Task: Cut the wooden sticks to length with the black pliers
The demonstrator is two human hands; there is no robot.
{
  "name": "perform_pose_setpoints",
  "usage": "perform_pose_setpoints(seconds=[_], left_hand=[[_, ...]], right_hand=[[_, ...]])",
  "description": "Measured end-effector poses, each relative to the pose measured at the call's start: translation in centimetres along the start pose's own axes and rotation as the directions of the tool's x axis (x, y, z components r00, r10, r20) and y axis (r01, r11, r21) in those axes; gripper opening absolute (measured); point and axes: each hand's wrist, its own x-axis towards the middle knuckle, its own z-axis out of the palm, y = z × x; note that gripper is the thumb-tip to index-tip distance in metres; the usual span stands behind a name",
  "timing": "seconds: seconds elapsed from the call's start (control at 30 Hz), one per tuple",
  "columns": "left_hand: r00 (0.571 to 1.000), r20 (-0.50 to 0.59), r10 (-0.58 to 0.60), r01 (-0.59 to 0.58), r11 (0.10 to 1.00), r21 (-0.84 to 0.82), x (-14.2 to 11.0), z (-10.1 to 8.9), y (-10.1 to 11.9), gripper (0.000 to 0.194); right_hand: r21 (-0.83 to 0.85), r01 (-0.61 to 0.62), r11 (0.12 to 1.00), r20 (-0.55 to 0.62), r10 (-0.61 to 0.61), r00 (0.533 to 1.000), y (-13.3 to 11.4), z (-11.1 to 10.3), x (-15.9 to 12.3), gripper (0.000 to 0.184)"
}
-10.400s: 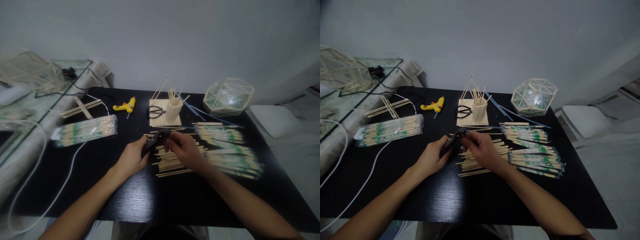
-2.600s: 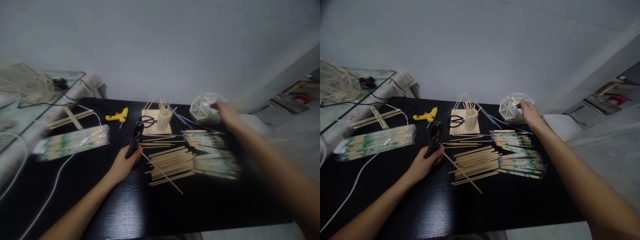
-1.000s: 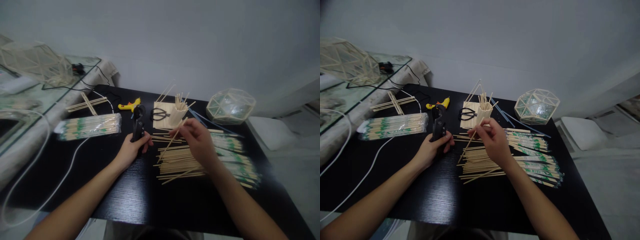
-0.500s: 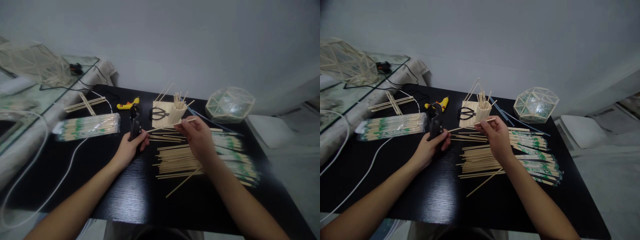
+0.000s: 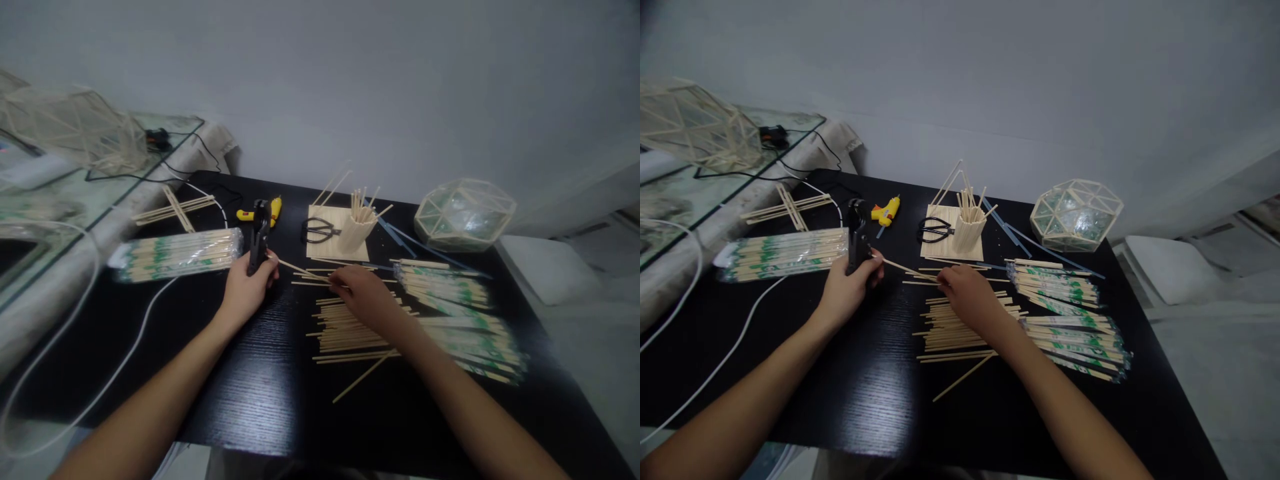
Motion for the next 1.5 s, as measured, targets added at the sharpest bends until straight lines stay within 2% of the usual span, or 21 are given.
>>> perform_pose_setpoints(seconds=[0.13,0.33,0.57,0.7,0.87,0.97,1.17,1.3,1.4,1.5], left_hand=[[0.995,-0.006,0.095,-0.093,0.983,0.156,-0.4,-0.1,-0.3,0.017],[0.986,0.014,0.165,-0.164,0.959,0.231,-0.7,-0.2,-0.3,0.019],[0.984,0.021,0.178,-0.178,0.959,0.222,-0.7,-0.1,-0.4,0.020],[0.988,-0.004,0.152,-0.148,0.971,0.189,-0.6,-0.1,-0.4,0.019],[0.993,-0.025,0.112,-0.109,0.990,0.090,-0.6,0.0,0.0,0.019],[0.993,-0.006,0.115,-0.115,0.992,0.047,-0.6,0.1,-0.1,0.018],[0.979,0.031,0.200,-0.203,0.969,0.141,-1.1,0.0,-0.5,0.020],[0.968,0.073,0.238,-0.248,0.949,0.193,-1.5,0.0,-0.3,0.021],[0.969,0.090,0.232,-0.245,0.954,0.176,-1.7,0.2,0.1,0.022],[0.982,0.067,0.179,-0.183,0.981,0.058,-1.9,0.5,0.5,0.024]], right_hand=[[-0.202,0.026,0.979,0.071,-0.012,0.997,-0.3,0.6,0.0,0.007],[-0.305,0.061,0.950,0.098,-0.033,0.995,0.2,1.5,-0.2,0.019],[-0.428,0.097,0.899,0.187,-0.017,0.982,-0.1,2.2,-0.5,0.032],[-0.470,0.122,0.874,0.173,-0.044,0.984,-0.9,1.8,-0.8,0.031],[-0.313,0.117,0.942,0.098,-0.090,0.991,-1.4,0.7,-1.0,0.039],[-0.226,0.071,0.972,0.088,-0.053,0.995,-1.7,0.2,-1.0,0.040],[-0.269,0.050,0.962,0.186,0.001,0.983,-2.8,-0.3,-0.8,0.032],[-0.200,0.058,0.978,0.161,-0.026,0.987,-2.9,0.0,-0.8,0.027],[-0.059,0.061,0.996,0.128,-0.053,0.990,-2.6,0.3,-0.9,0.028],[0.187,0.024,0.982,0.061,-0.036,0.997,-2.7,-0.1,-0.8,0.023]])
